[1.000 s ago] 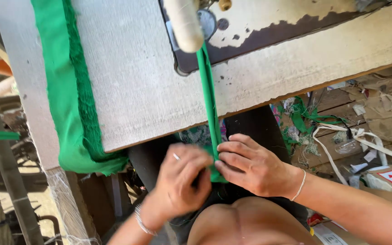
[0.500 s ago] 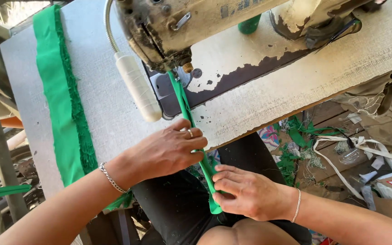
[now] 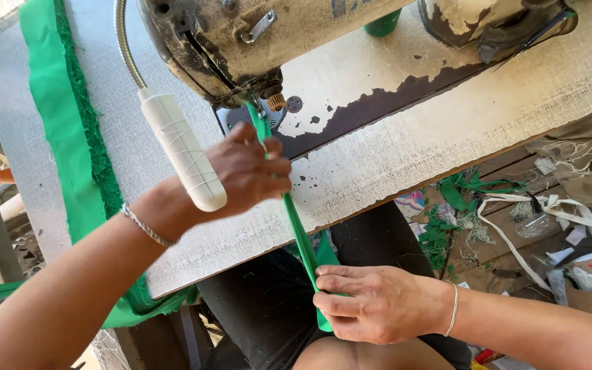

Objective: Folding and aligning green fabric strips through a sewing machine guide

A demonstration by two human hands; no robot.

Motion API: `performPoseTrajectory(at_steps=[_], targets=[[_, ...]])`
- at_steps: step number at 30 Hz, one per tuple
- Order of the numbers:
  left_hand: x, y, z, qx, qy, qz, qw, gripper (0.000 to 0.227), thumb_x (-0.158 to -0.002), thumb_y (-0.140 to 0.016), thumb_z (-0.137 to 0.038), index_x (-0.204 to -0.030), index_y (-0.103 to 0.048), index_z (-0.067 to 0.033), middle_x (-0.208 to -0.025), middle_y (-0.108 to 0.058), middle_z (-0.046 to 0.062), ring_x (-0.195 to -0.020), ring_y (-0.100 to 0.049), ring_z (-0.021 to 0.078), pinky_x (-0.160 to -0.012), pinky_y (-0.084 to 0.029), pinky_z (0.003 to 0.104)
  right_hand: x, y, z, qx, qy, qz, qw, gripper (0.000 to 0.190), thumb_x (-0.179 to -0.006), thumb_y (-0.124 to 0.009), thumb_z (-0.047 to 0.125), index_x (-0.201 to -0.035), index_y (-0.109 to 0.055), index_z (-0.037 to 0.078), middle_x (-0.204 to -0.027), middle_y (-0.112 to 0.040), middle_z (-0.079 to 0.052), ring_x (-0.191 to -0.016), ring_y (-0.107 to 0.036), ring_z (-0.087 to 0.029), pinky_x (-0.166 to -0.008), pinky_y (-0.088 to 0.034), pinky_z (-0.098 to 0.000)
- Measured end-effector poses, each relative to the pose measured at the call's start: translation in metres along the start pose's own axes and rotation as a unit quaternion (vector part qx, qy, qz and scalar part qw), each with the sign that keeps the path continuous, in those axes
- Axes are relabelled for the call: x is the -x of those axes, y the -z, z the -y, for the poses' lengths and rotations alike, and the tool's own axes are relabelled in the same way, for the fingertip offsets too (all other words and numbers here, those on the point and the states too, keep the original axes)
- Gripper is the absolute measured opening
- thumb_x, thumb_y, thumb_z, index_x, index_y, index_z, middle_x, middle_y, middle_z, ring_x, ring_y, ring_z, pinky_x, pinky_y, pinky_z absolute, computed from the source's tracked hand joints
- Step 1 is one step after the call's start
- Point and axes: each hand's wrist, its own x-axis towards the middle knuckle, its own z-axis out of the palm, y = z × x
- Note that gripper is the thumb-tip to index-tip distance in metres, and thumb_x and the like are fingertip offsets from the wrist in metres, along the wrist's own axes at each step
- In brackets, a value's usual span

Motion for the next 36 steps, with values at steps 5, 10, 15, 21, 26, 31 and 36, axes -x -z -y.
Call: performPoseTrajectory(at_steps=[5,10,15,21,26,31,36], targets=[[-0.004,-0.035,0.013,-0.022,0.09,-0.086,0.992,0.019,-0.102,-0.064,-0.036,-0.092,-0.06,-0.0199,-0.092,-0.057,-0.001,-0.1,-0.055,0.0297,-0.086,-0.035,0.043,0.006,-0.004,-0.003,0.015,0.03,0.003,0.999,0.019,-0.104,-0.05,-0.004,-0.089,-0.061,-0.003,-0.102,-0.054,-0.014,-0.092,-0.059,-0.031,-0.105,-0.059,-0.0502],[-0.006,-0.047,-0.015,0.145,0.227,-0.138,0.953,0.022,-0.1,-0.062,-0.027,-0.117,-0.06,-0.0132,-0.117,-0.06,0.008,-0.097,-0.049,0.0272,-0.077,-0.041,0.042,0.012,-0.014,-0.002,0.008,0.033,-0.041,0.999,0.015,-0.104,-0.052,-0.004,-0.095,-0.063,-0.006,-0.096,-0.056,-0.016,-0.092,-0.065,-0.034,-0.102,-0.062,-0.0529],[0.007,-0.08,-0.053,0.183,0.261,-0.341,0.884,0.037,-0.103,-0.065,-0.018,-0.133,-0.06,0.0032,-0.141,-0.052,0.022,-0.131,-0.054,0.0436,-0.096,-0.043,0.059,0.018,-0.031,-0.001,0.006,0.029,-0.117,0.993,0.01,-0.101,-0.059,0.0,-0.096,-0.066,-0.005,-0.102,-0.064,-0.018,-0.095,-0.069,-0.036,-0.097,-0.065,-0.0559],[0.005,-0.066,-0.138,0.103,0.244,-0.371,0.89,0.042,-0.102,-0.066,-0.016,-0.136,-0.053,0.0063,-0.141,-0.056,0.026,-0.132,-0.059,0.0441,-0.111,-0.049,0.056,0.004,-0.024,0.002,0.007,0.036,-0.14,0.989,0.013,-0.101,-0.059,0.0,-0.093,-0.067,-0.006,-0.1,-0.062,-0.019,-0.089,-0.069,-0.035,-0.096,-0.066,-0.0545],[-0.002,-0.05,-0.13,-0.029,0.222,-0.494,0.84,0.017,-0.097,-0.077,-0.008,-0.105,-0.067,0.0029,-0.106,-0.069,0.015,-0.095,-0.074,0.0316,-0.082,-0.056,0.043,-0.01,-0.015,0.007,0.039,0.047,-0.146,0.987,0.012,-0.101,-0.062,0.005,-0.093,-0.068,-0.002,-0.102,-0.064,-0.018,-0.088,-0.072,-0.035,-0.093,-0.067,-0.0534],[0.004,-0.048,-0.128,-0.064,0.182,-0.502,0.843,0.016,-0.093,-0.082,-0.006,-0.095,-0.067,0.0,-0.095,-0.071,0.011,-0.085,-0.074,0.0258,-0.074,-0.051,0.039,-0.006,-0.015,0.011,0.051,0.039,-0.12,0.991,0.011,-0.102,-0.059,0.004,-0.095,-0.065,-0.002,-0.103,-0.063,-0.018,-0.089,-0.071,-0.033,-0.096,-0.064,-0.0546],[0.01,-0.052,-0.125,-0.057,0.113,-0.4,0.908,0.01,-0.102,-0.058,0.004,-0.101,-0.068,0.006,-0.103,-0.065,0.015,-0.098,-0.069,0.0308,-0.083,-0.055,0.041,0.02,-0.034,0.006,0.052,-0.003,-0.078,0.996,0.01,-0.1,-0.062,0.001,-0.095,-0.069,-0.005,-0.104,-0.064,-0.019,-0.097,-0.068,-0.038,-0.1,-0.059,-0.0602]])
